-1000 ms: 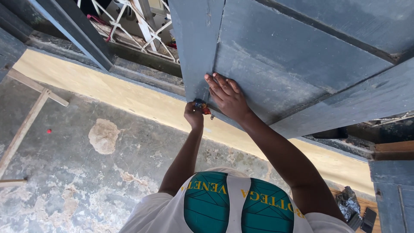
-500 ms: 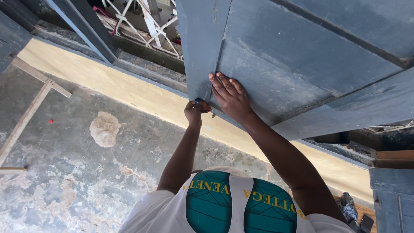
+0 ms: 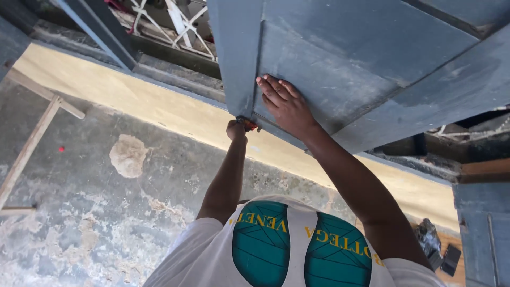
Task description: The person is repairing or adjusting a wooden window shutter using a piece of cloth.
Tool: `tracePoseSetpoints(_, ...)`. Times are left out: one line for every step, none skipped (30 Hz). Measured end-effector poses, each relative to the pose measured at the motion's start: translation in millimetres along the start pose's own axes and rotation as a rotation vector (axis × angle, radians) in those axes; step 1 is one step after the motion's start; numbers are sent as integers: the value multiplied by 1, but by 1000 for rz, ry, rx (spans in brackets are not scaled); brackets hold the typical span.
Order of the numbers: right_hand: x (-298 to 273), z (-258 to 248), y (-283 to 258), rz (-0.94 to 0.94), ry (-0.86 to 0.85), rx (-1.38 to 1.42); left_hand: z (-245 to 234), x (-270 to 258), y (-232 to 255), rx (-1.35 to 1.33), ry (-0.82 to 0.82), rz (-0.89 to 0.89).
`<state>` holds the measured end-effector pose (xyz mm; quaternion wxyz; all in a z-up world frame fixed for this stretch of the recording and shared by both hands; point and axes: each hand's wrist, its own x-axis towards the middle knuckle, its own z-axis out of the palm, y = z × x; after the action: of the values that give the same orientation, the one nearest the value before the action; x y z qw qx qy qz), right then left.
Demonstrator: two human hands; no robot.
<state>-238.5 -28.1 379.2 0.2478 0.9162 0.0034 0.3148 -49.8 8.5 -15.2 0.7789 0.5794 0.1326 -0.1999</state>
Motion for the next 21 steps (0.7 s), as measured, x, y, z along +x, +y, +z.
tracePoseSetpoints(-5, -8, 1, 12, -8, -5, -2, -8, 7, 10, -11, -5)
tracePoseSetpoints(-8, -14, 2, -9, -74, -12, -4, -16, 14, -100, -128, -64)
tracePoseSetpoints(-10, -21, 2, -30, -139, -19, -6, -23, 22, -210, -245, -122)
tracePoseSetpoints(-14, -21, 3, -30, -136, -24, -2, -25, 23, -212, -250, -119)
tracePoseSetpoints(-18, -22, 4, 16, -170, 81, 2, -28, 24, -210, -280, -93)
tracePoseSetpoints(-26, -24, 0, 63, -214, 195, -2, -35, 19, -204, -303, -78)
tracePoseSetpoints(-30, -30, -2, 66, -221, 196, -3, -49, 27, -201, -302, -85)
tracePoseSetpoints(-32, -36, -3, 111, -257, 237, -1, -63, 36, -144, -373, 14)
tracePoseSetpoints(-35, -42, -4, 157, -294, 278, 1, -76, 45, -87, -443, 114)
tracePoseSetpoints(-40, -47, -6, 160, -295, 280, 0, -82, 45, -84, -443, 112)
tracePoseSetpoints(-45, -52, -9, 199, -268, 319, -1, -89, 46, 7, -370, 298)
tracePoseSetpoints(-50, -57, -9, 240, -239, 353, 2, -95, 47, 97, -300, 486)
tracePoseSetpoints(-54, -60, -13, 246, -238, 349, 4, -104, 61, 99, -306, 486)
tracePoseSetpoints(-60, -65, -17, 279, -209, 358, 6, -116, 73, 178, -260, 620)
tracePoseSetpoints(-65, -69, -20, 311, -180, 366, 8, -127, 85, 257, -213, 754)
tracePoseSetpoints(-77, -69, -23, 322, -183, 363, 11, -137, 96, 261, -224, 751)
tracePoseSetpoints(-88, -70, -25, 322, -116, 386, 14, -148, 108, 193, -238, 581)
tracePoseSetpoints(-98, -70, -26, 318, -48, 407, 19, -157, 120, 124, -252, 411)
tracePoseSetpoints(-110, -74, -27, 326, -49, 401, 18, -157, 120, 127, -261, 409)
tracePoseSetpoints(-121, -77, -27, 286, 65, 371, 19, -156, 119, 217, -275, 450)
tracePoseSetpoints(-133, -81, -27, 244, 178, 339, 18, -156, 119, 307, -288, 491)
